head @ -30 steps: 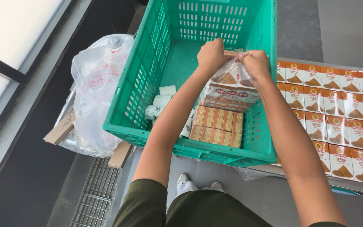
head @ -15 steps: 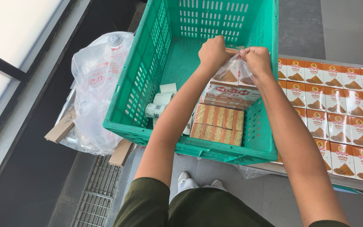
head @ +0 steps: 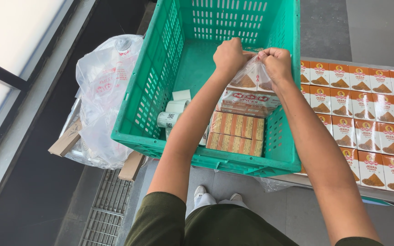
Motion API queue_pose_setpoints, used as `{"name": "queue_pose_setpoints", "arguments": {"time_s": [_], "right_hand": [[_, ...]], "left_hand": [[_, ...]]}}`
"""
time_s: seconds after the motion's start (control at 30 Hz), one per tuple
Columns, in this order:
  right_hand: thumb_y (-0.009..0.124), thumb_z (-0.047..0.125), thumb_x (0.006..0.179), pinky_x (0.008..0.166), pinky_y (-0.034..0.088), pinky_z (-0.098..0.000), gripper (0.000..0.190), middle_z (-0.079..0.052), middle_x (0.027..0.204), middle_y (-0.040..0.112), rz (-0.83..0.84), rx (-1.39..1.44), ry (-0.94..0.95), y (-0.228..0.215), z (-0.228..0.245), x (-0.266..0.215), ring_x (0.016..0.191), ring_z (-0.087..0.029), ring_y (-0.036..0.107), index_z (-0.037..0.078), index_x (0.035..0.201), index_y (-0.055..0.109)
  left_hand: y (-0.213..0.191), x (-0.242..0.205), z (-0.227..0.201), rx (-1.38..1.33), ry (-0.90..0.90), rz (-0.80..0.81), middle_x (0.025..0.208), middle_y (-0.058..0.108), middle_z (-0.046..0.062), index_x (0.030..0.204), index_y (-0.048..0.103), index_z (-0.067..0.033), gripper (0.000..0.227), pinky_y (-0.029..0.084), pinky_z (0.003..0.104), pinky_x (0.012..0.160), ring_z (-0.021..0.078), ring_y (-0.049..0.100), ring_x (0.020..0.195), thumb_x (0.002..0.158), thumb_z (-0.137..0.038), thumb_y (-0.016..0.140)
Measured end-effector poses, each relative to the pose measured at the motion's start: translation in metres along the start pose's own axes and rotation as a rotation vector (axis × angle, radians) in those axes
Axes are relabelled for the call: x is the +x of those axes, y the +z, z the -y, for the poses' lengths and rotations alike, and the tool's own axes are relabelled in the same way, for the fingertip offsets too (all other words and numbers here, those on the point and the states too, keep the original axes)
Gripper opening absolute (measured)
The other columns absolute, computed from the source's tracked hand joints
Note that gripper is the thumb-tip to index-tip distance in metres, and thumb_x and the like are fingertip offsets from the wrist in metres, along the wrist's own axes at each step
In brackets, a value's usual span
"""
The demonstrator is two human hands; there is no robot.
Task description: The person takes spice boxes from a crate and arranges them in rows on a table, then puts some boxes into a plastic bag and ties it.
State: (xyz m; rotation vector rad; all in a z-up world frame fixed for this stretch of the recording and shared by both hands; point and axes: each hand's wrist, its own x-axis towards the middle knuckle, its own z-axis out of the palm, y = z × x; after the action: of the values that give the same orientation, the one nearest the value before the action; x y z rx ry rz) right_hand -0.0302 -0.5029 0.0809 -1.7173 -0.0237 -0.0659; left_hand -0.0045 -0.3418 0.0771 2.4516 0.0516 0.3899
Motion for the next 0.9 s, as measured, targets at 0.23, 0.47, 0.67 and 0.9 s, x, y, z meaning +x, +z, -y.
{"name": "queue_pose_setpoints", "arguments": {"time_s": [0.23,0.47,0.67,0.9], "right_hand": [[0.069,0.007,0.094,0.063,0.049,-0.0245,0.013,-0.004,0.08,0.073,0.007,-0.013,0.017,-0.002,0.009,-0.001,0.069,-0.006,0.061,0.0,0.087,0.076],[0.078,0.042,0.094,0.068,0.049,-0.0377,0.048,-0.006,0.075,0.069,-0.095,-0.401,0.197,0.011,0.038,0.002,0.068,-0.012,0.062,0.0,0.073,0.069],[0.081,0.031,0.081,0.105,0.029,-0.0424,0.023,-0.006,0.07,0.071,-0.039,-0.651,0.212,0.009,0.043,0.001,0.071,-0.023,0.065,0.01,0.071,0.077],[0.083,0.032,0.087,0.102,0.043,-0.049,0.024,-0.001,0.068,0.07,-0.052,-0.302,0.143,0.005,-0.007,0.02,0.064,-0.014,0.06,0.012,0.074,0.078]], "left_hand": [[0.008,0.005,0.009,-0.013,0.019,-0.02,0.083,0.075,0.014,0.079,0.068,-0.0073,0.054,0.059,0.046,0.065,0.0341,0.075,0.081,0.062,-0.053,0.092],[0.017,0.021,0.03,-0.021,-0.036,0.157,0.093,0.076,0.007,0.083,0.07,-0.0164,0.045,0.061,0.044,0.075,0.0287,0.075,0.09,0.056,-0.046,0.091],[0.004,0.008,0.015,0.007,-0.002,0.163,0.1,0.075,0.009,0.096,0.066,-0.014,0.059,0.059,0.046,0.079,0.0315,0.073,0.098,0.062,-0.053,0.093],[0.005,0.008,0.012,0.044,0.108,0.147,0.105,0.074,0.009,0.13,0.049,-0.0195,0.08,0.058,0.049,0.075,0.035,0.071,0.1,0.067,-0.045,0.091]]}}
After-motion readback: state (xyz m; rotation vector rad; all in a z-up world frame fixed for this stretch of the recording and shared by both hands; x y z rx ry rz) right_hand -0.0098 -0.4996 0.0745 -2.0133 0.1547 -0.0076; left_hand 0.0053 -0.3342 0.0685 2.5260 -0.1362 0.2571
